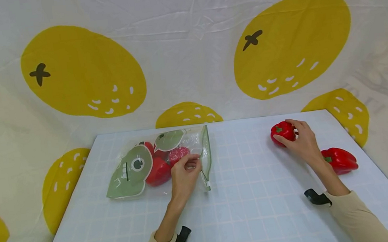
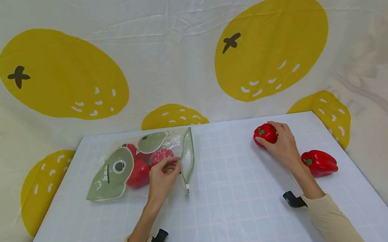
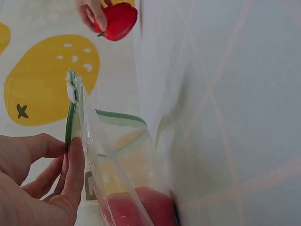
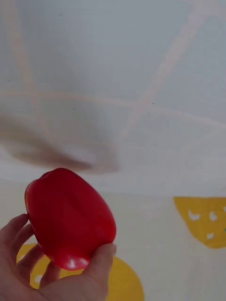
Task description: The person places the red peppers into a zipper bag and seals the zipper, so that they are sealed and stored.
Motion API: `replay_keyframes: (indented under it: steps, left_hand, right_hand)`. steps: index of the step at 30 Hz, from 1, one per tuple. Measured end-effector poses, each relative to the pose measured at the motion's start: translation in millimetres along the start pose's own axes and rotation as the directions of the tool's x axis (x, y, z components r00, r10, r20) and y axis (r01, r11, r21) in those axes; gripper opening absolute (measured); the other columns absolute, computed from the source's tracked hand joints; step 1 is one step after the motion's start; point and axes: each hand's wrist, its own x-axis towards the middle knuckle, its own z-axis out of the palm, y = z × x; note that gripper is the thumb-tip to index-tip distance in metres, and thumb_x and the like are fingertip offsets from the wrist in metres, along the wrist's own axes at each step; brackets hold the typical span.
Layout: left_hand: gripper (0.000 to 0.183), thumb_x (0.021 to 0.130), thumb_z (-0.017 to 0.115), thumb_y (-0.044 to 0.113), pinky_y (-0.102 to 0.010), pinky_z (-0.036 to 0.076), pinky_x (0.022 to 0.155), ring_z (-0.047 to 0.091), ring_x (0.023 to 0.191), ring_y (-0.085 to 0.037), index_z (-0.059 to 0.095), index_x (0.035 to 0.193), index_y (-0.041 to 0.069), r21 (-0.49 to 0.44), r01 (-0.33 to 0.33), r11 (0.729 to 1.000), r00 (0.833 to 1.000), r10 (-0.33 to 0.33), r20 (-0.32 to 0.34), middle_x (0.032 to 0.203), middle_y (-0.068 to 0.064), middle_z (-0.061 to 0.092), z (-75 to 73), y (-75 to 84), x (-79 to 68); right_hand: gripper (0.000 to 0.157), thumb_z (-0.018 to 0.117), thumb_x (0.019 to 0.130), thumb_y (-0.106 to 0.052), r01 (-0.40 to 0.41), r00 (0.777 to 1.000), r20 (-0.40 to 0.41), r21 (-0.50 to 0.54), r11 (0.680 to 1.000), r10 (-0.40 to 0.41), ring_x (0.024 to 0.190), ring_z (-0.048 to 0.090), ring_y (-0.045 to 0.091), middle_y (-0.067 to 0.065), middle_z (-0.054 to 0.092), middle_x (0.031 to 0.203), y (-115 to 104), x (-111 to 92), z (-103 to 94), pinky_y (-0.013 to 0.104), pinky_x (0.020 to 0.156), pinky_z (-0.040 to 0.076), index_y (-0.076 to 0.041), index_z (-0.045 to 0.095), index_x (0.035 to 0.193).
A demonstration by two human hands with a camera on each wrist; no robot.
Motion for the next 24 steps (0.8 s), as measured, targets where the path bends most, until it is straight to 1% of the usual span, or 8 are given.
replay_keyframes:
  steps: [5,11,14,20,24]
  left_hand:
    - [0.017,0.091,0.075,0.006,-0.026,0.061,0.078,0.072,0.085,-0.019,0.077,0.108,0.004,0.005,0.011,1.000,1.000,-0.011,0.001,0.095,-0.007,0.076,0.3,-1.0,0.3]
    - [0.019,0.090,0.076,0.005,-0.028,0.061,0.080,0.073,0.086,-0.020,0.077,0.109,0.005,0.013,0.020,1.000,1.000,-0.020,0.000,0.096,-0.007,0.076,-0.3,-0.1,-0.4]
    - [0.018,0.091,0.076,0.006,-0.027,0.061,0.080,0.073,0.086,-0.020,0.077,0.109,0.005,0.009,0.027,1.000,1.000,-0.027,-0.001,0.096,-0.006,0.076,-0.7,0.4,-0.3]
    - [0.017,0.091,0.075,0.006,-0.026,0.061,0.079,0.073,0.085,-0.020,0.078,0.107,0.005,-0.008,0.021,1.000,1.000,-0.021,-0.005,0.095,-0.007,0.076,0.1,-1.0,0.7]
    - [0.017,0.091,0.076,0.007,-0.025,0.060,0.080,0.073,0.085,-0.019,0.078,0.108,0.006,-0.001,0.028,1.000,1.000,-0.028,-0.005,0.095,-0.006,0.076,0.6,-1.0,0.6]
  right_hand:
    - [0.073,0.080,0.090,-0.027,-0.019,1.000,-0.005,0.047,0.999,0.019,0.131,0.044,0.043,0.026,0.046,0.144,-7,-2,5.2,0.067,0.098,0.049,-0.002,0.045,0.149]
    - [0.076,0.081,0.089,-0.029,-0.055,0.998,-0.001,0.114,0.992,0.056,0.134,0.044,0.041,0.022,0.046,0.148,-22,-4,10.5,0.064,0.101,0.049,-0.005,0.044,0.150]
    - [0.077,0.081,0.089,-0.031,-0.071,0.998,0.008,0.144,0.987,0.070,0.135,0.043,0.040,0.021,0.046,0.149,-29,-6,13.4,0.064,0.102,0.048,-0.006,0.044,0.151]
    - [0.077,0.080,0.090,-0.034,-0.070,0.998,0.011,0.197,0.978,0.069,0.136,0.044,0.041,0.021,0.046,0.150,-39,-7,21.1,0.063,0.102,0.048,-0.006,0.044,0.151]
    - [0.077,0.080,0.089,-0.035,-0.079,0.997,0.021,0.232,0.970,0.076,0.136,0.045,0.040,0.019,0.046,0.150,-45,-7,27.9,0.062,0.103,0.048,-0.007,0.044,0.151]
